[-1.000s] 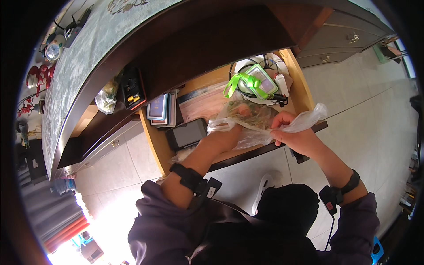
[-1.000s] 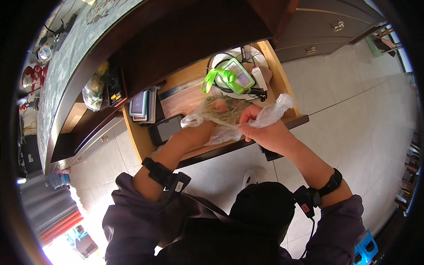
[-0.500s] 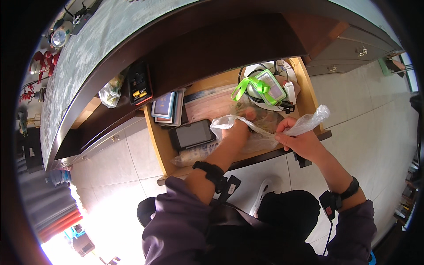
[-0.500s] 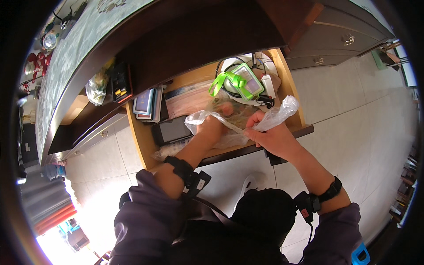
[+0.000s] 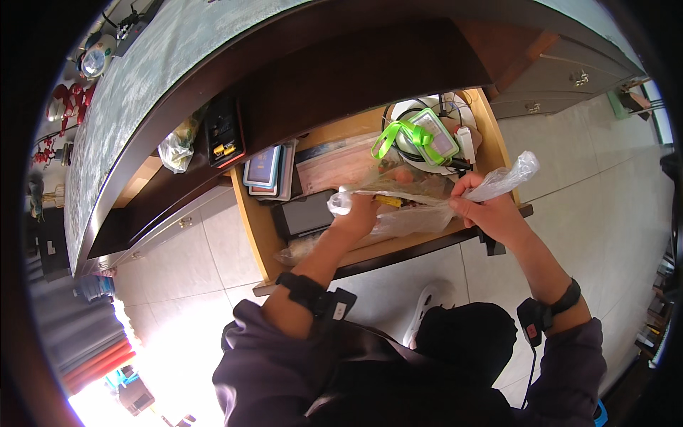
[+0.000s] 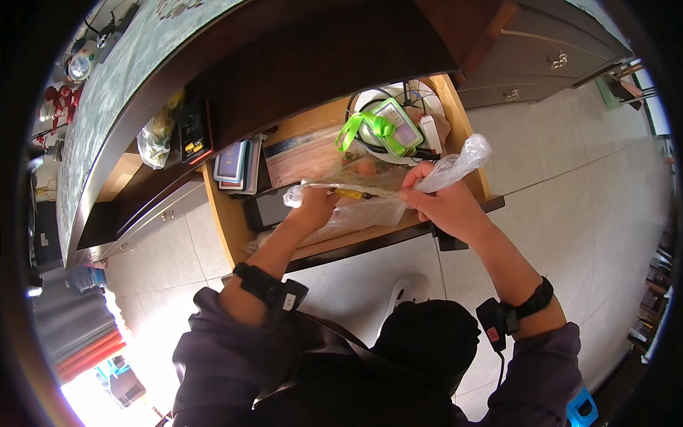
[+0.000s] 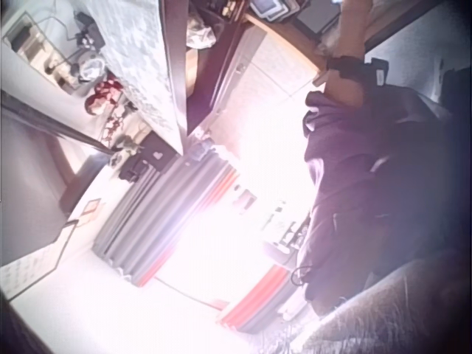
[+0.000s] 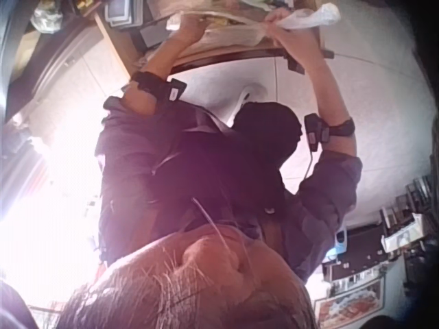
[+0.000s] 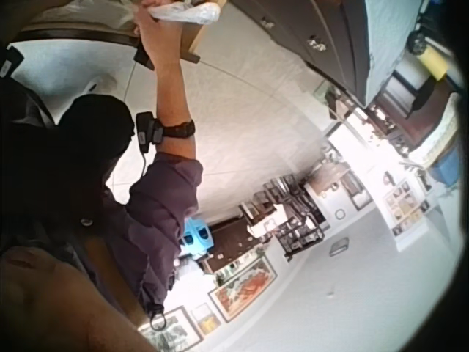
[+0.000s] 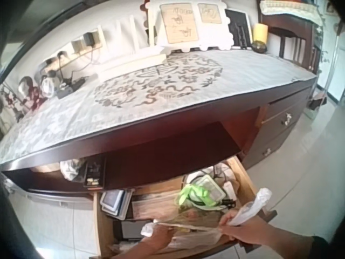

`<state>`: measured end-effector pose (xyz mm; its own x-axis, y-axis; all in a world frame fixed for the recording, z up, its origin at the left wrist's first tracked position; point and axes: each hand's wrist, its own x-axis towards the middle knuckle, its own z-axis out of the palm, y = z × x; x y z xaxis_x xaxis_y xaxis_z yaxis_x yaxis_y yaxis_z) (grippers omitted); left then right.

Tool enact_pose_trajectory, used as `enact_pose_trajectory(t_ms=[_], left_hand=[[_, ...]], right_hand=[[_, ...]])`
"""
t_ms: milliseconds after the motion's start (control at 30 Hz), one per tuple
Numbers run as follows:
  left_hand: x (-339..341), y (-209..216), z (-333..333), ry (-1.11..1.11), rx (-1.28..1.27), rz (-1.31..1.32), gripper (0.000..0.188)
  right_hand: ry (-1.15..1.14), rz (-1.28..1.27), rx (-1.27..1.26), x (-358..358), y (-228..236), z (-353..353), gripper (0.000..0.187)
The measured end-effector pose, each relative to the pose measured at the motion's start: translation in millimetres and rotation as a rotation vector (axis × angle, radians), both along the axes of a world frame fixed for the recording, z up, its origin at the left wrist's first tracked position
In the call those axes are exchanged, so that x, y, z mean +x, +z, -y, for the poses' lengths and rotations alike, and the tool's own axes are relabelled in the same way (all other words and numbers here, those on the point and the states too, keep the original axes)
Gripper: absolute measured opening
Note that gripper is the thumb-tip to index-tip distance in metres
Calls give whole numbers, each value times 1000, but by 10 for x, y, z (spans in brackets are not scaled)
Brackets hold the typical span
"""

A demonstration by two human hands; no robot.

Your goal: The person cleans a small electronic device with a cloth, removes its back cover, and searches for a battery. They retrieve a battery from a drawer, insert it into the device, and reattach the back cover.

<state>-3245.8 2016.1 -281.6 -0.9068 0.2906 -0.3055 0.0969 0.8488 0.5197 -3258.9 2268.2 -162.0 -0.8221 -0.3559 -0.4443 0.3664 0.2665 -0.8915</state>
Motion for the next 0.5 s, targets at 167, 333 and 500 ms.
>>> enact_pose_trajectory(t_ms=[167, 333, 500], left_hand=[[19, 394, -5, 338, 413, 289, 22], [48, 537, -367, -123, 182, 125, 37], [-154, 582, -780, 53, 207, 289, 33]], right_hand=[[4, -11, 72, 23, 54, -38, 12], [-97, -93, 124, 77, 151, -139, 10], [-220, -160, 98, 138, 184, -323, 8]])
